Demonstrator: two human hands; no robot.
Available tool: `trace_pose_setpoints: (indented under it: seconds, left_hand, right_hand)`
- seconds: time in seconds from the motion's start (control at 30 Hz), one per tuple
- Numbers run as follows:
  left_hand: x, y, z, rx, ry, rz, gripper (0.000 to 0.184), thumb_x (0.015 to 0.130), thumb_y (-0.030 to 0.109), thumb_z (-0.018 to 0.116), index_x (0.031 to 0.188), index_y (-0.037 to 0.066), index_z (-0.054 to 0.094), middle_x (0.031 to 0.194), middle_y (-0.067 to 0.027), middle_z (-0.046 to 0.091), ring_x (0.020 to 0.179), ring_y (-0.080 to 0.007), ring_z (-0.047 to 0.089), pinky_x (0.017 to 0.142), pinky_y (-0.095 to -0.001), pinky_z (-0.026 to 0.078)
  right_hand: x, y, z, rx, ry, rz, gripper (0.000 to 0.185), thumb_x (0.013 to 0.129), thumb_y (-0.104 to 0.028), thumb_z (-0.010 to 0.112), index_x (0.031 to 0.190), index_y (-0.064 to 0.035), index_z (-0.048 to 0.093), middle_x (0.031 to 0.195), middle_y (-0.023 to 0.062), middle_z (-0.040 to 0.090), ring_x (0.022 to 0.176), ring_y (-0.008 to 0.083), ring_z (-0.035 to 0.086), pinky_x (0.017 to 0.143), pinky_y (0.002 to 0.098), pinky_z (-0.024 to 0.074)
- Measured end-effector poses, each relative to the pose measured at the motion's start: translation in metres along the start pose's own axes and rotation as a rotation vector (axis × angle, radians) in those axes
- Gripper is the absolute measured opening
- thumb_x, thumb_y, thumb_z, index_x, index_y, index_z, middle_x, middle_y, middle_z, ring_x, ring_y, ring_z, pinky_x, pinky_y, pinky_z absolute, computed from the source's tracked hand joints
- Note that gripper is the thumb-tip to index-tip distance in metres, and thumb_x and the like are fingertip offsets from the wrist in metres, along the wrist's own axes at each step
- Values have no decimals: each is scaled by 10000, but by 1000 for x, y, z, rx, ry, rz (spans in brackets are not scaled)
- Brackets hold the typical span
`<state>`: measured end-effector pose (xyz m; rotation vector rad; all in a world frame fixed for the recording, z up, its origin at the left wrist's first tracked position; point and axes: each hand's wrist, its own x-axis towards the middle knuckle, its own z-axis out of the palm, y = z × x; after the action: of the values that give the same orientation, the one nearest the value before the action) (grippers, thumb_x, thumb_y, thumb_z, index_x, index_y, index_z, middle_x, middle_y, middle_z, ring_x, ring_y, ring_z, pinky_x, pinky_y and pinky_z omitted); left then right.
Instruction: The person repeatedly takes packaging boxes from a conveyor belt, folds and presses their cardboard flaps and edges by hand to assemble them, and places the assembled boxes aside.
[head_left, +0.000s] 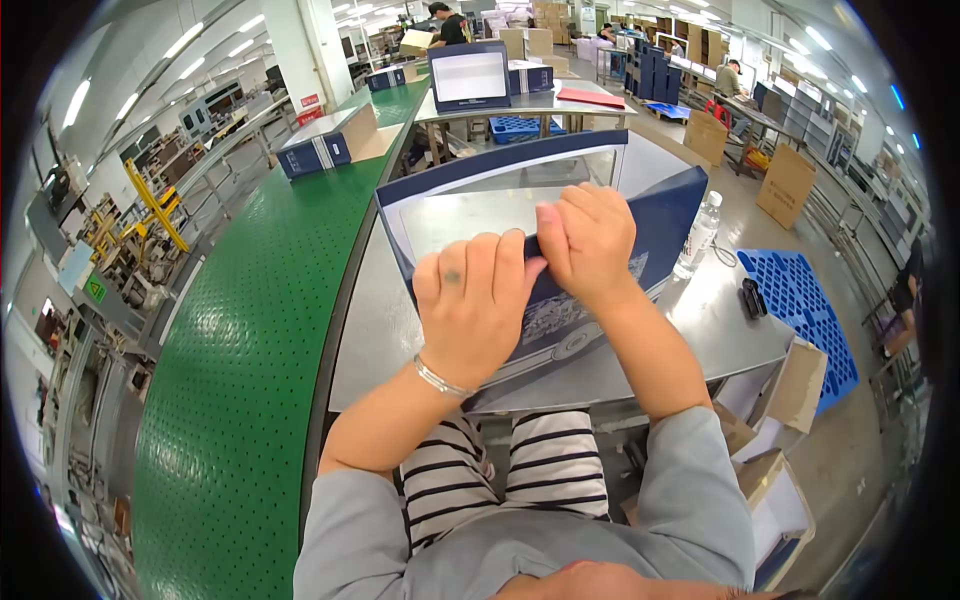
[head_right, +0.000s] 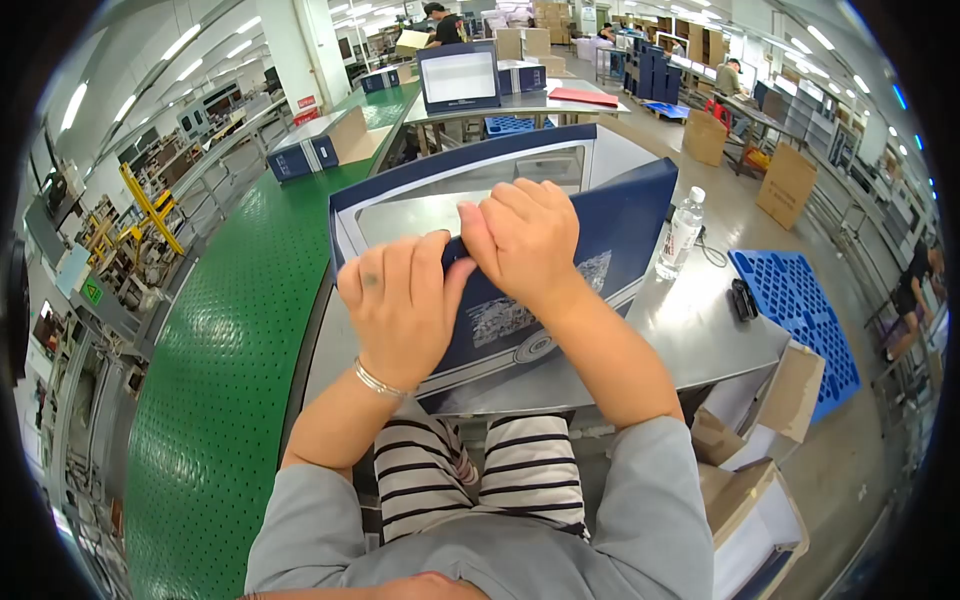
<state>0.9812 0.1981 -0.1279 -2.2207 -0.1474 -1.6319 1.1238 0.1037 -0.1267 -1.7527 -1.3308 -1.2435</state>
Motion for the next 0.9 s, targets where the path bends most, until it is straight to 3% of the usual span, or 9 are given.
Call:
trace_pose_setpoints:
  seconds: [0.1,0.17,0.23,0.37,0.5,0.57,0.67,0.83,0.9]
  left_hand:
    - [15,7,-5,-93,12,32,263,872,323,687,978,96,609,927,-46,560,802,-207,492,775,-337,385]
    - [16,-18,-9,-206,57,69,222,883,318,688,855,123,586,793,-12,506,672,-183,431,667,-307,364]
    - [19,-39,3,-150,160,73,301,874,343,709,746,137,529,736,5,454,623,-166,406,599,-299,340]
    - [10,-61,6,-187,90,16,311,870,356,708,721,144,536,747,11,469,638,-168,421,645,-313,354]
    - [17,-59,2,-151,293,-28,346,866,375,710,681,151,522,717,25,460,633,-169,412,673,-324,343]
    - [20,-51,7,-186,277,-28,348,867,371,709,674,150,523,713,26,460,632,-169,409,676,-323,338]
    - [18,-40,20,-245,233,-49,354,871,360,706,654,147,526,700,30,461,629,-169,401,684,-322,323]
    - [14,-74,39,-448,110,-95,336,883,201,679,599,108,524,653,20,450,626,-176,377,676,-307,312]
    - [8,-81,39,-521,107,-104,331,884,186,668,601,101,520,650,18,447,629,-176,373,685,-306,314]
  right_hand:
    - [1,13,-28,203,88,-37,69,818,-81,649,874,-54,619,899,80,614,786,245,514,785,331,416]
    - [4,4,-40,211,462,47,50,818,-59,643,805,-51,595,824,72,599,761,241,494,788,333,409]
    - [-15,42,-51,-31,525,145,31,809,-43,636,807,-50,606,825,71,609,778,249,498,806,341,406]
    - [-28,49,-64,-154,425,80,89,823,-64,649,752,-54,598,772,61,605,712,237,503,729,327,421]
    - [-12,35,-72,-285,147,243,205,841,-95,664,664,-60,566,683,39,574,609,213,474,609,302,402]
    - [1,8,-64,-334,282,173,290,836,-89,687,596,-69,526,609,25,527,542,194,436,530,293,361]
    - [-5,-18,-63,-195,355,85,200,797,-58,710,655,-68,569,673,25,560,570,203,463,554,300,375]
    - [-19,-37,-77,-336,449,57,131,759,-47,738,731,-76,614,767,26,591,609,216,488,582,312,391]
    - [-24,-52,-89,-221,367,43,127,741,-32,738,826,-90,664,867,29,618,696,218,546,635,316,429]
